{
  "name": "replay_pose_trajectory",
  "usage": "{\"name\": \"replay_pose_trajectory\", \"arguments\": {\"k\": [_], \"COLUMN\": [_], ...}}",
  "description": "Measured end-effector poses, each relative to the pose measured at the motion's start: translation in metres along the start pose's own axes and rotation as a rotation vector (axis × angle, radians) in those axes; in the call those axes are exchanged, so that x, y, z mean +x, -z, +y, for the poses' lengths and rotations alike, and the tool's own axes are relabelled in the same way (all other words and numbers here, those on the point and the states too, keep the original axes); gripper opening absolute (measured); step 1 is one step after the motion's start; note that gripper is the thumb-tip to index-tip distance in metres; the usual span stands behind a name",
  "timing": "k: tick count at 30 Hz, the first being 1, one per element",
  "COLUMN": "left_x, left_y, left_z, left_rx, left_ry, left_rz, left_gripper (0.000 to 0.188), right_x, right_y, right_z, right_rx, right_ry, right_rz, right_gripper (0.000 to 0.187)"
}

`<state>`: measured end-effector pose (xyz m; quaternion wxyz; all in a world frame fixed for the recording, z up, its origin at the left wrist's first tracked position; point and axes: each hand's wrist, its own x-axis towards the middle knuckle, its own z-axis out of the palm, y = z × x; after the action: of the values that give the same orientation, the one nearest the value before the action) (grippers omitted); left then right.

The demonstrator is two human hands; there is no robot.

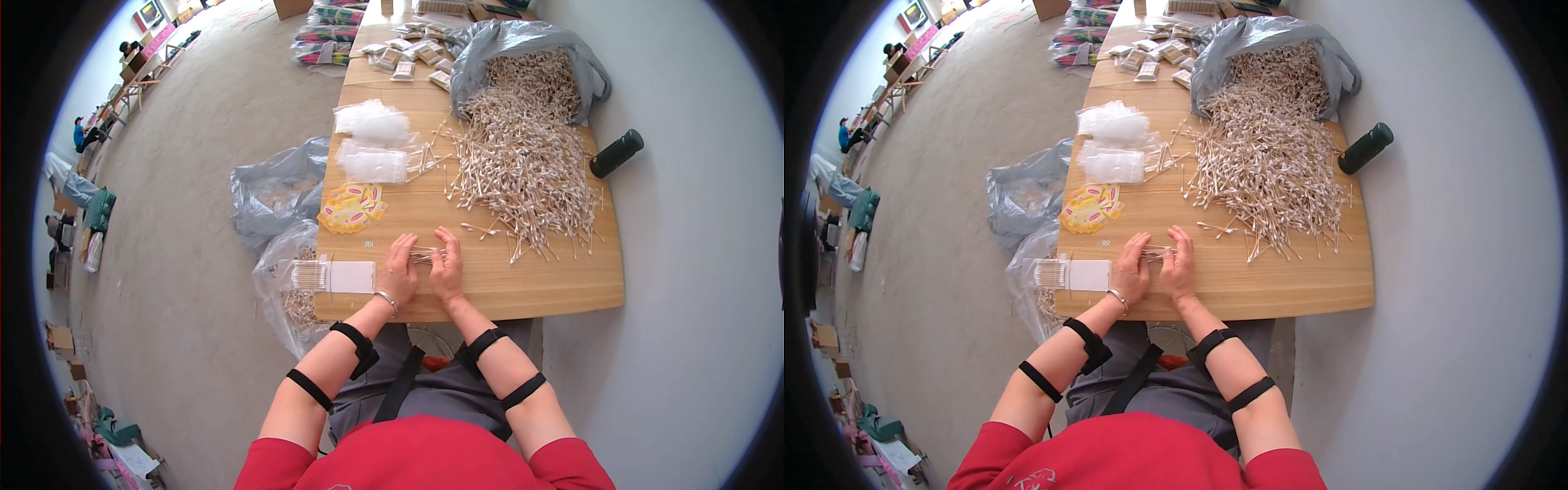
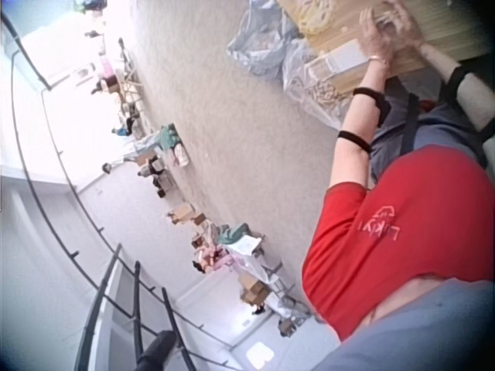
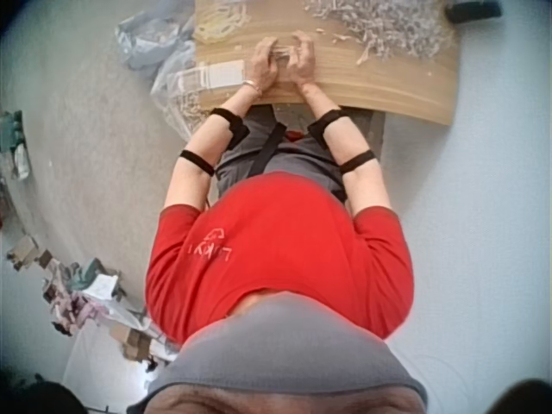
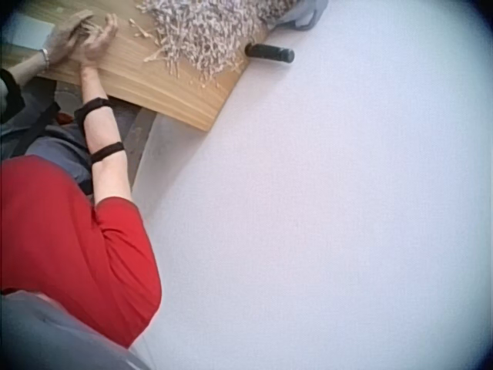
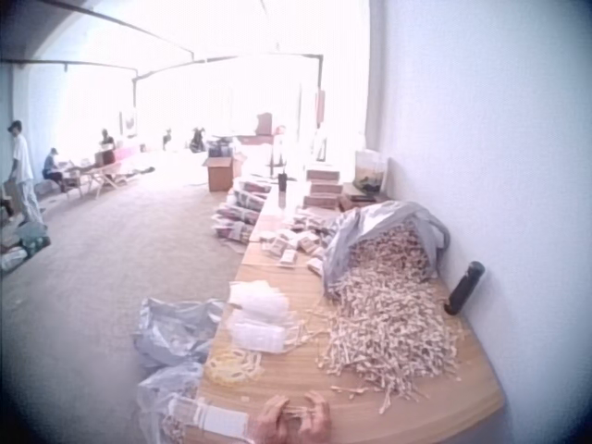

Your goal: Manually organizing and grouping small white and pink tipped sticks on a template for packaging.

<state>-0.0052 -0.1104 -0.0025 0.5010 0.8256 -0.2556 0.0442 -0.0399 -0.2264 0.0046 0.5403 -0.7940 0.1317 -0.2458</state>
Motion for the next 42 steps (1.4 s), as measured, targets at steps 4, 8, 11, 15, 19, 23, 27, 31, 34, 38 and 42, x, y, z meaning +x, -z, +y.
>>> {"name": "replay_pose_trajectory", "arguments": {"k": [4, 8, 11, 15, 19, 23, 27, 31, 34, 38, 42], "left_x": [-0.004, -0.007, -0.002, -0.001, -0.002, -0.001, -0.002, -0.003, -0.003, -0.002, -0.004], "left_y": [-0.012, -0.003, 0.002, 0.001, 0.004, 0.001, 0.002, 0.004, 0.002, -0.001, 0.000], "left_z": [0.003, -0.012, -0.014, -0.011, -0.012, -0.010, -0.012, -0.012, -0.013, -0.012, -0.015], "left_rx": [-0.077, -0.285, -0.700, -0.699, -0.620, -0.597, -0.653, -0.616, -0.632, -0.666, -0.692], "left_ry": [-0.013, 0.210, 0.398, 0.412, 0.408, 0.399, 0.397, 0.397, 0.390, 0.389, 0.382], "left_rz": [0.005, 0.070, 0.218, 0.209, 0.197, 0.186, 0.215, 0.215, 0.221, 0.223, 0.232], "left_gripper": [0.048, 0.047, 0.045, 0.044, 0.042, 0.041, 0.040, 0.039, 0.039, 0.040, 0.041], "right_x": [-0.002, -0.007, -0.012, -0.003, 0.009, 0.014, 0.018, 0.022, 0.028, 0.034, 0.038], "right_y": [0.002, 0.012, 0.010, 0.003, -0.004, -0.003, 0.011, 0.016, 0.015, 0.015, 0.016], "right_z": [0.006, 0.006, -0.005, -0.004, -0.006, 0.006, 0.007, -0.005, -0.012, -0.009, -0.011], "right_rx": [-0.031, -0.735, -0.844, -0.957, -0.973, -0.943, -0.855, -0.643, -0.642, -0.703, -0.639], "right_ry": [0.059, 0.293, 0.242, 0.209, 0.200, 0.181, 0.336, 0.361, 0.358, 0.406, 0.354], "right_rz": [-0.029, -0.208, -0.505, -0.507, -0.488, -0.437, -0.297, -0.284, -0.307, -0.350, -0.337], "right_gripper": [0.040, 0.059, 0.076, 0.085, 0.085, 0.081, 0.058, 0.022, 0.014, 0.012, 0.010]}}
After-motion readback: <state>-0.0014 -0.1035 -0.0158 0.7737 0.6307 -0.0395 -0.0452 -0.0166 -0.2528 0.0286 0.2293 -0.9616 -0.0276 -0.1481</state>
